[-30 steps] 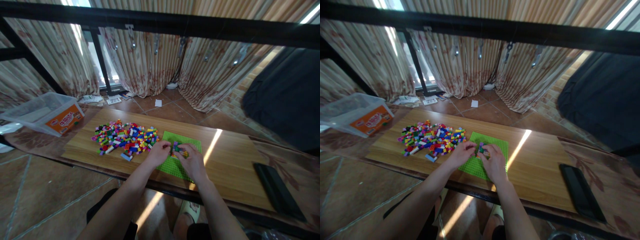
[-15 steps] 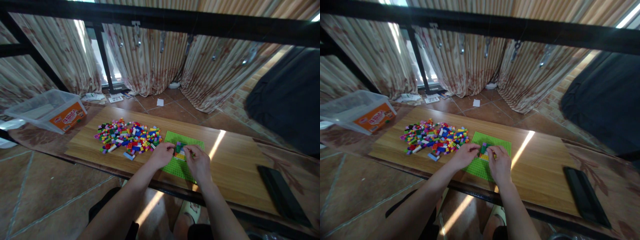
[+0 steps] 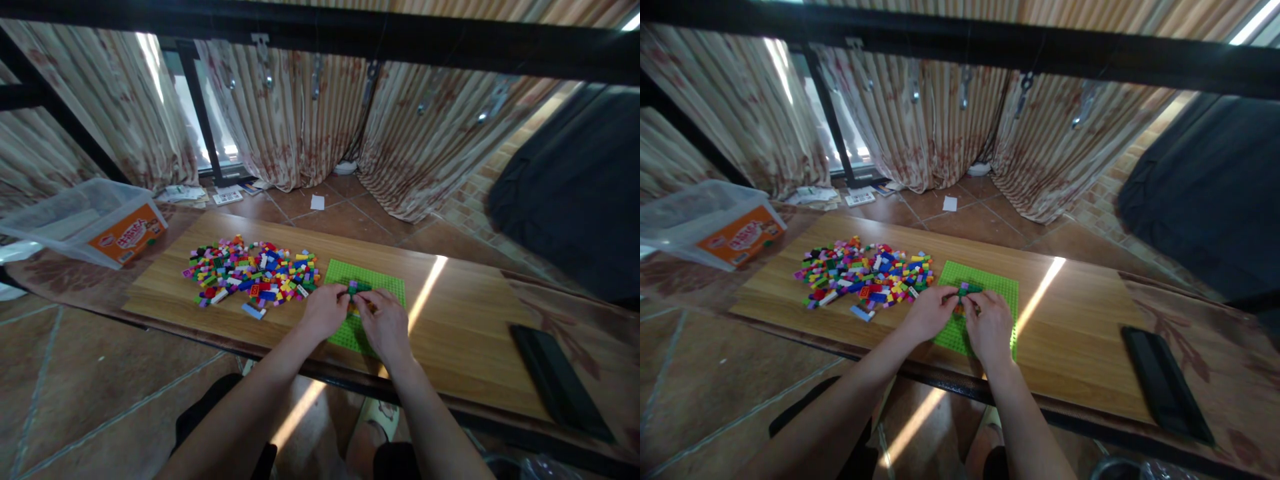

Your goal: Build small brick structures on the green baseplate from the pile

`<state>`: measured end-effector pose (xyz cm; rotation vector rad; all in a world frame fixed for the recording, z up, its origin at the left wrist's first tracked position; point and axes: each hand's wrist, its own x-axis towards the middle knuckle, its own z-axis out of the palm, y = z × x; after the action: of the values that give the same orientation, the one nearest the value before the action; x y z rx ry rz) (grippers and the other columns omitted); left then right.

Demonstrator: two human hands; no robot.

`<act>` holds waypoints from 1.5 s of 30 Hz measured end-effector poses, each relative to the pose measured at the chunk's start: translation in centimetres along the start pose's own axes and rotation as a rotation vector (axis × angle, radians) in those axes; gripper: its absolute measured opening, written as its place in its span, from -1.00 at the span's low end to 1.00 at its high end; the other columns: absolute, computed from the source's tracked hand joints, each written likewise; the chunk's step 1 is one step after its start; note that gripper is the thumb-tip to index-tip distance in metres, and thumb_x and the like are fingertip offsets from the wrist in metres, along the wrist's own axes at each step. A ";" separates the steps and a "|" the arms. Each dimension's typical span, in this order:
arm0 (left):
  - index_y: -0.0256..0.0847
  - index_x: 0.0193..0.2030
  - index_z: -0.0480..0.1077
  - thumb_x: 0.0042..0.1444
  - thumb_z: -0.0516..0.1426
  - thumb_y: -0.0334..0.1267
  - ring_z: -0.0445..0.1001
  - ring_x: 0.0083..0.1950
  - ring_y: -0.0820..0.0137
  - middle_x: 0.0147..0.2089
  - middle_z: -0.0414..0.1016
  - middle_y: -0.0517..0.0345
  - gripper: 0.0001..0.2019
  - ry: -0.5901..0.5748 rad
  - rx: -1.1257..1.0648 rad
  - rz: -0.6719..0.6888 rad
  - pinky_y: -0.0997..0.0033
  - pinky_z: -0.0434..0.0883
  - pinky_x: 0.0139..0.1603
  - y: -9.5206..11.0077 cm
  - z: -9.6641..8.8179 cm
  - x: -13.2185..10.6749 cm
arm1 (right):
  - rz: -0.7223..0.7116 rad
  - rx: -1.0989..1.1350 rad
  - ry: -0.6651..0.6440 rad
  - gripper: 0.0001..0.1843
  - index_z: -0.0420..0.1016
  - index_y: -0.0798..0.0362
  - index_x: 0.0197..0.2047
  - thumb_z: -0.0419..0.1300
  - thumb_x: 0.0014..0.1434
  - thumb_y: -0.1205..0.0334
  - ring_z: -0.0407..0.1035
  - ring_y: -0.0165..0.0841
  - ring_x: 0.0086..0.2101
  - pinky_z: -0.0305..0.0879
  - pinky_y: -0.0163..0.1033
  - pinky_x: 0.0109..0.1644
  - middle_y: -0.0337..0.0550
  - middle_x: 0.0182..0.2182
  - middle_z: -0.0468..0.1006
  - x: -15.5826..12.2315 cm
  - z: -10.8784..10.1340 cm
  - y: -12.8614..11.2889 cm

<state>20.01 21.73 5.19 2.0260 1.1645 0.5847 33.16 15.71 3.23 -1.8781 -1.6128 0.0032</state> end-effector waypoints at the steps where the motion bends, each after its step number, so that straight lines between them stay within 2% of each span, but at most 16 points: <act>1: -0.25 -0.21 0.55 0.18 0.02 -0.35 0.51 -0.16 0.25 -0.20 0.59 -0.06 -0.75 -0.001 0.024 0.002 0.34 0.36 -0.11 0.0 0.1 0.0 | 0.004 0.001 -0.001 -0.68 0.60 0.02 -0.32 0.08 0.26 0.07 0.37 -0.22 -0.28 0.26 -0.14 -0.14 -0.07 -0.35 0.54 0.0 0.0 0.0; 5: -0.25 -0.15 0.53 0.20 0.00 -0.35 0.52 -0.11 0.26 -0.14 0.60 -0.02 -0.73 -0.005 0.095 0.005 0.33 0.38 -0.06 0.2 0.2 0.0 | 0.032 0.030 -0.001 -0.70 0.59 0.04 -0.31 0.10 0.24 0.07 0.37 -0.24 -0.28 0.26 -0.14 -0.13 -0.08 -0.36 0.55 0.0 -0.1 0.0; 9: -0.23 -0.11 0.52 0.21 0.00 -0.32 0.53 -0.11 0.28 -0.13 0.60 0.01 -0.72 -0.007 0.125 0.004 0.35 0.39 -0.06 0.2 0.3 0.0 | 0.050 0.071 0.040 -0.72 0.59 0.04 -0.21 0.12 0.22 0.06 0.37 -0.25 -0.28 0.28 -0.13 -0.13 -0.08 -0.32 0.56 -0.1 0.0 0.2; 14: -0.22 -0.10 0.52 0.20 0.01 -0.33 0.53 -0.11 0.31 -0.13 0.60 0.04 -0.72 0.006 0.114 0.007 0.38 0.40 -0.05 0.1 0.3 0.0 | 0.010 0.076 0.057 -0.74 0.61 0.00 -0.19 0.13 0.23 0.10 0.36 -0.27 -0.29 0.29 -0.15 -0.14 -0.12 -0.34 0.55 -0.3 0.3 0.3; 22: -0.22 -0.10 0.53 0.20 0.01 -0.31 0.53 -0.12 0.31 -0.15 0.61 0.03 -0.72 0.006 0.118 -0.008 0.39 0.40 -0.08 0.2 0.4 0.0 | -0.068 -0.036 0.072 -0.74 0.62 0.01 -0.19 0.10 0.27 0.15 0.34 -0.26 -0.27 0.25 -0.15 -0.15 -0.07 -0.29 0.56 -0.3 0.2 0.1; 30: -0.23 -0.20 0.55 0.19 0.02 -0.32 0.52 -0.16 0.31 -0.19 0.61 0.00 -0.73 0.026 0.165 -0.010 0.38 0.35 -0.13 0.1 0.8 0.1 | -0.070 -0.077 0.030 -0.72 0.61 0.02 -0.16 0.08 0.30 0.16 0.32 -0.26 -0.25 0.20 -0.15 -0.13 -0.08 -0.30 0.56 -0.3 0.2 -0.1; 35: -0.23 -0.36 0.55 0.17 0.03 -0.32 0.46 -0.32 0.37 -0.36 0.58 0.08 -0.75 -0.002 0.127 -0.038 0.42 0.28 -0.28 0.2 0.6 0.2 | -0.041 -0.068 0.009 -0.72 0.62 0.00 -0.16 0.07 0.30 0.15 0.31 -0.26 -0.24 0.19 -0.16 -0.15 -0.08 -0.29 0.55 -0.3 0.5 0.0; 39: -0.24 -0.43 0.53 0.18 0.03 -0.33 0.43 -0.36 0.39 -0.43 0.54 0.11 -0.73 -0.014 0.159 -0.028 0.42 0.26 -0.30 0.2 0.5 0.2 | -0.034 -0.060 0.019 -0.69 0.61 -0.01 -0.16 0.05 0.32 0.13 0.31 -0.27 -0.24 0.19 -0.17 -0.15 -0.08 -0.28 0.55 -0.4 0.7 0.0; 45: -0.22 -0.31 0.54 0.23 -0.01 -0.30 0.49 -0.21 0.35 -0.27 0.59 0.06 -0.72 0.040 0.191 0.031 0.42 0.33 -0.19 -0.6 1.2 -0.1 | -0.059 -0.066 0.043 -0.67 0.61 -0.01 -0.18 0.04 0.31 0.10 0.31 -0.27 -0.25 0.19 -0.17 -0.16 -0.08 -0.30 0.55 -0.6 1.1 0.5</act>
<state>20.42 21.42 3.95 2.2049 1.2563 0.5497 32.98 15.68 1.94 -1.8662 -1.6569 -0.1162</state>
